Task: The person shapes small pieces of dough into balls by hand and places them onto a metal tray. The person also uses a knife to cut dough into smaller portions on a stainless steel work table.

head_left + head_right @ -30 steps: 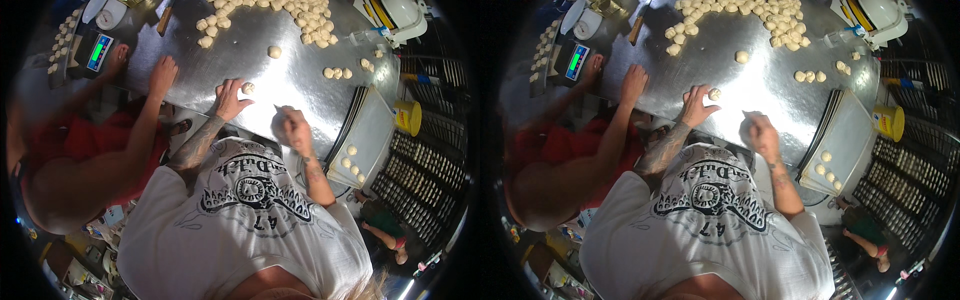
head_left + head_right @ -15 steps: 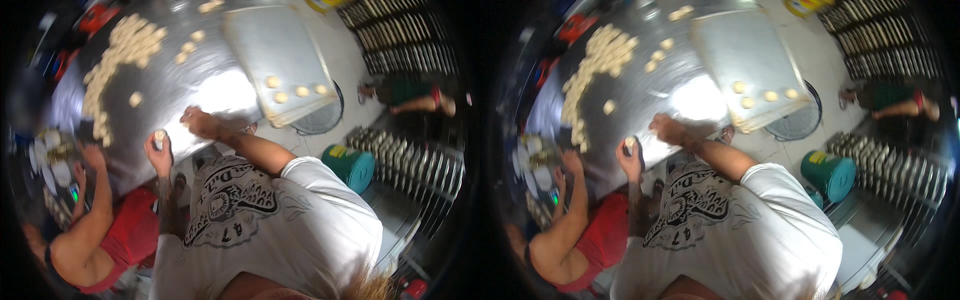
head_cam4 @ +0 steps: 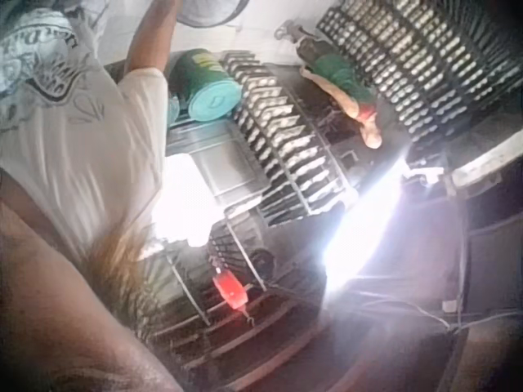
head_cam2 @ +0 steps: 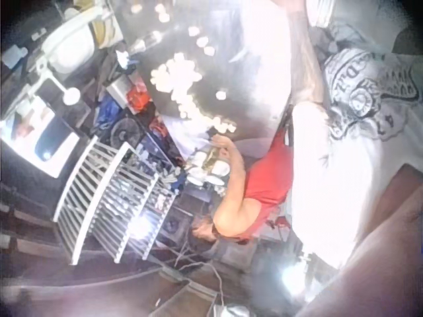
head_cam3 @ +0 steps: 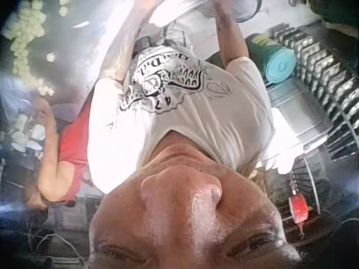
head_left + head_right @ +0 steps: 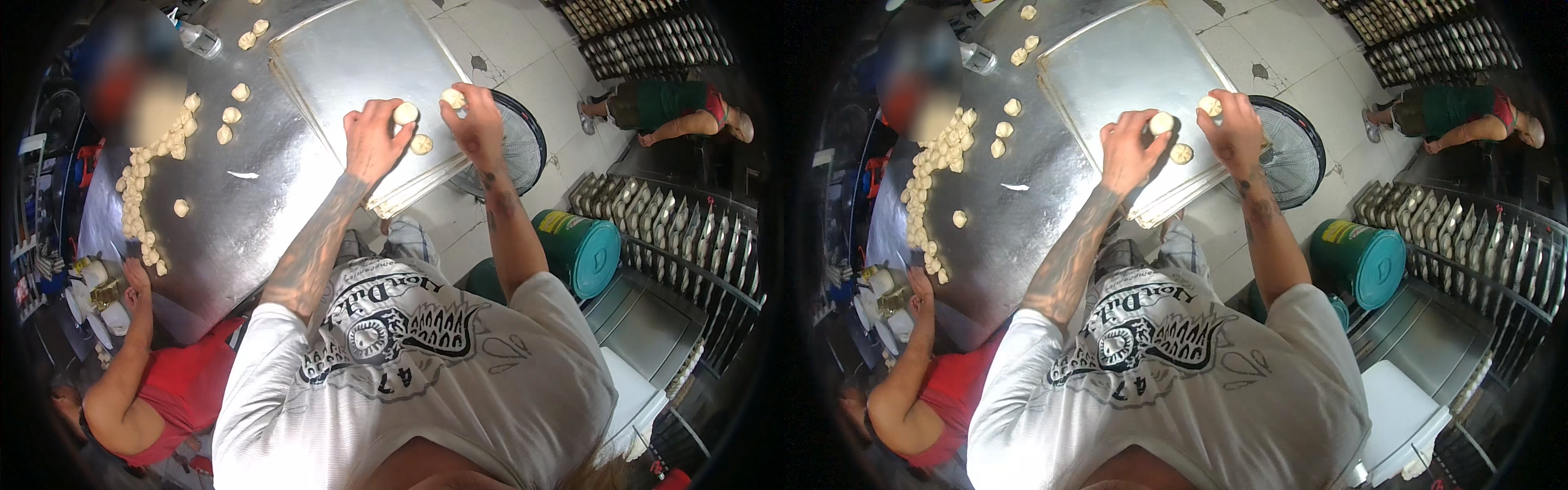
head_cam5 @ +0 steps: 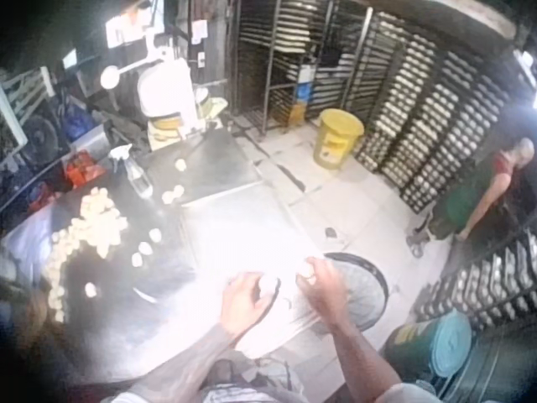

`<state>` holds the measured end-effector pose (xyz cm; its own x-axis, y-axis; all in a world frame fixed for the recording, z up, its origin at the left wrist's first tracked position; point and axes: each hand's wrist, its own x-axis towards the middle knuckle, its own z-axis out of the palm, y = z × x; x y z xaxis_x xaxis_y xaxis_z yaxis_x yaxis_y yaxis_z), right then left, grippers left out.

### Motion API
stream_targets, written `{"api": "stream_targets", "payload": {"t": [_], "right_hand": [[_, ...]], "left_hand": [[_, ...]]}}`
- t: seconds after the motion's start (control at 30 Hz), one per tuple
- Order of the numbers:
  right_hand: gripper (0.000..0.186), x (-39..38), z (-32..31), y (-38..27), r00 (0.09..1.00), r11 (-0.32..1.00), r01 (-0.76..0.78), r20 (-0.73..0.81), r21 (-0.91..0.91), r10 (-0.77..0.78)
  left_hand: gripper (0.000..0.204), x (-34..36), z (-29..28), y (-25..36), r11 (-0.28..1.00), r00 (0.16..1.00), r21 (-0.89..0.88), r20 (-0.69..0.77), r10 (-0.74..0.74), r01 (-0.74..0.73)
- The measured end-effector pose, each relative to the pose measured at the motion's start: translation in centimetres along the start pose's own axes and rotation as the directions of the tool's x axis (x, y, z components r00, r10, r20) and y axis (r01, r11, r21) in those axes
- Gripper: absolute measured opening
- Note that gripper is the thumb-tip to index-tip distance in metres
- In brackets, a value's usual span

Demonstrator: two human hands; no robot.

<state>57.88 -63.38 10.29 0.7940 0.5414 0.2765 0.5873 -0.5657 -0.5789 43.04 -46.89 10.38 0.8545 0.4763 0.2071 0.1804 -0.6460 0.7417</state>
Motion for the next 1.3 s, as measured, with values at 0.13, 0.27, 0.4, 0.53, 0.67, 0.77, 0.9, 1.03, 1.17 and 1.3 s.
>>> {"api": "stream_targets", "payload": {"t": [0.13,0.27,0.4,0.53,0.67,0.77,0.9,1.03,1.17,1.3], "right_hand": [[0.042,-0.4,0.8,2.3,0.989,0.97,0.088,-0.096,-0.228,-0.112],[0.039,-3.9,0.8,-6.3,0.997,0.969,-0.055,-0.033,0.239,0.065],[0.05,-10.2,6.2,-17.4,0.903,0.75,0.166,0.207,0.641,-0.377],[0.07,-13.2,16.6,-25.5,0.623,0.673,0.334,0.38,0.66,-0.683],[0.052,-9.7,27.0,-33.8,0.627,0.715,0.511,0.363,0.477,-0.69],[0.047,-5.4,34.3,-42.5,0.735,0.765,0.398,0.323,0.505,-0.596],[0.048,-2.6,43.6,-54.4,0.59,0.763,0.55,0.489,0.339,-0.642],[0.043,3.4,52.4,-53.7,0.693,0.834,0.547,0.522,0.067,-0.497],[0.03,-1.4,50.4,-54.0,0.706,0.738,0.288,0.386,0.61,-0.594],[0.022,-7.2,42.3,-47.9,0.722,0.625,0.413,0.18,0.662,-0.668]], "left_hand": [[0.046,0.8,1.9,-1.8,0.979,0.992,0.195,0.117,0.039,-0.061],[0.049,-4.7,-4.3,-2.1,0.962,0.984,-0.236,-0.079,-0.158,0.136],[0.057,-11.1,-8.1,-5.9,0.492,0.871,-0.748,0.239,-0.429,0.447],[0.08,-15.9,-15.3,-10.5,-0.346,0.762,-0.93,0.314,-0.566,0.125],[0.058,-21.5,-26.3,-18.7,-0.004,0.644,-1.0,-0.015,-0.765,-0.029],[0.043,-23.7,-30.7,-27.1,0.601,0.469,-0.756,-0.446,-0.763,0.259],[0.038,-24.0,-34.6,-39.2,0.773,0.323,-0.44,-0.728,-0.605,0.456],[0.049,-13.0,-38.3,-41.5,0.705,0.532,0.099,-0.73,-0.428,0.702],[0.037,-14.4,-42.3,-46.9,0.644,0.599,0.308,-0.745,-0.293,0.7],[0.033,-15.2,-43.4,-47.6,0.636,0.726,0.442,-0.625,-0.288,0.632]]}}
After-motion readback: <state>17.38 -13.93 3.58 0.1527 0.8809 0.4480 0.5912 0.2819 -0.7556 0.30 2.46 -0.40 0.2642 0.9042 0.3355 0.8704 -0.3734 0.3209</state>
